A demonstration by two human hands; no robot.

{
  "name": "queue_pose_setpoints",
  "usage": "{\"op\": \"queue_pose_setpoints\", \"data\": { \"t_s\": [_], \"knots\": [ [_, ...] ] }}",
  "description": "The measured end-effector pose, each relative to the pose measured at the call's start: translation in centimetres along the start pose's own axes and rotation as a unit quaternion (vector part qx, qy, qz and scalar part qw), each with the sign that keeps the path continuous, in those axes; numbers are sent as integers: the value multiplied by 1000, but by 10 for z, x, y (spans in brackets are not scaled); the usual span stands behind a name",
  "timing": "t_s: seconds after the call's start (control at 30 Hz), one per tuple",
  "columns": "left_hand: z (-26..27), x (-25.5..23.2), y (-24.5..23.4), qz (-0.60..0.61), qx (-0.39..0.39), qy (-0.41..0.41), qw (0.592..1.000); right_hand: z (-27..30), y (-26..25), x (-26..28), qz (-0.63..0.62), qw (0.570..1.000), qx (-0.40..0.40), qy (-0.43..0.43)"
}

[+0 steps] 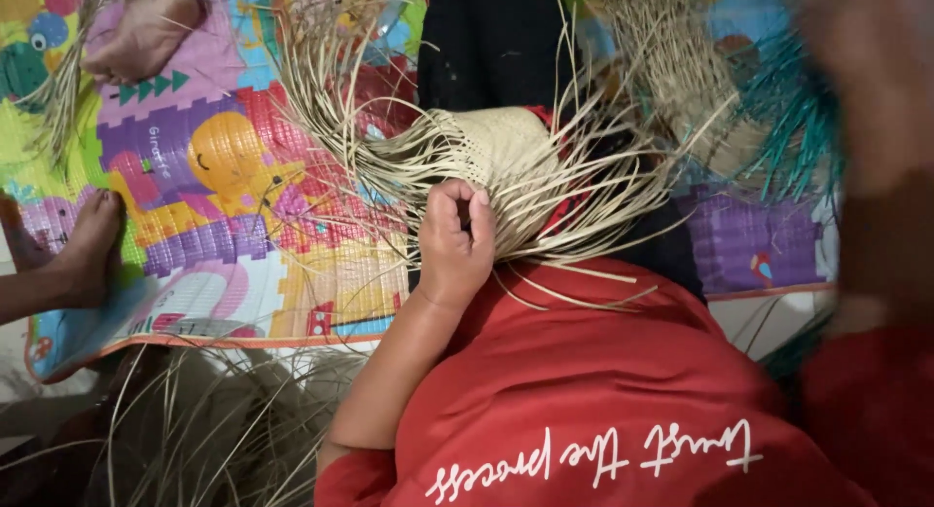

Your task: The person is weaving a basket using dried straw or grass fibers, interlacing the strands by hand.

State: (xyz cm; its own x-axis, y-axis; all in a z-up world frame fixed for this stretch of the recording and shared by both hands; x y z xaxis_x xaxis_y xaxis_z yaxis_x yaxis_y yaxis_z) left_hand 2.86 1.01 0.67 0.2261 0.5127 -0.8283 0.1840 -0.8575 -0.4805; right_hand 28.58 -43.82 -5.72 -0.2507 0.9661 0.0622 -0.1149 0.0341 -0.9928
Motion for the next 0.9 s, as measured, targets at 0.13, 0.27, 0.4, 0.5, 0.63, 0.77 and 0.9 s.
{"op": "queue_pose_setpoints", "data": {
  "t_s": [0.13, 0.27, 0.4, 0.5, 0.63, 0.77, 0.9],
  "knots": [
    [2, -6, 2, 7, 3, 3, 1000, 47, -135, 274, -247, 931, 96, -251],
    [3, 4, 0, 29, 1, 15, 999, 76, -80, 335, -411, 759, -7, -505],
    [2, 5, 0, 24, -29, 11, 999, 68, -30, 355, -385, 789, -58, -476],
    [8, 13, 4, 80, -55, -18, 995, 64, -24, 356, -386, 799, -56, -457],
    [16, 16, 7, 157, -56, -61, 984, 66, -25, 353, -378, 810, -57, -446],
    [17, 17, 6, 151, -57, -80, 984, 69, -32, 354, -387, 801, -73, -450],
    [13, 11, 2, 113, -65, -59, 990, 71, -33, 355, -395, 805, -77, -437]
  ]
}}
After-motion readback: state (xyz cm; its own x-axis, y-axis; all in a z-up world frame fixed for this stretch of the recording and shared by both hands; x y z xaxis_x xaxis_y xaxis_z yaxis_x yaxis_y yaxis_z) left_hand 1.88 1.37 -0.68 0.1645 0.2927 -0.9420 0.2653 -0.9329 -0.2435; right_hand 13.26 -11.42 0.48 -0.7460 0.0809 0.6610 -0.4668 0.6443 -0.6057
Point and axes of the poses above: each hand's wrist, its own z-axis away from the middle knuckle, its own y-axis out of the palm, x = y × z, the point moved 2 cm from there along -z, towards the middle knuckle, and after that the axes turned 15 degrees about x, right-handed, at the moved point
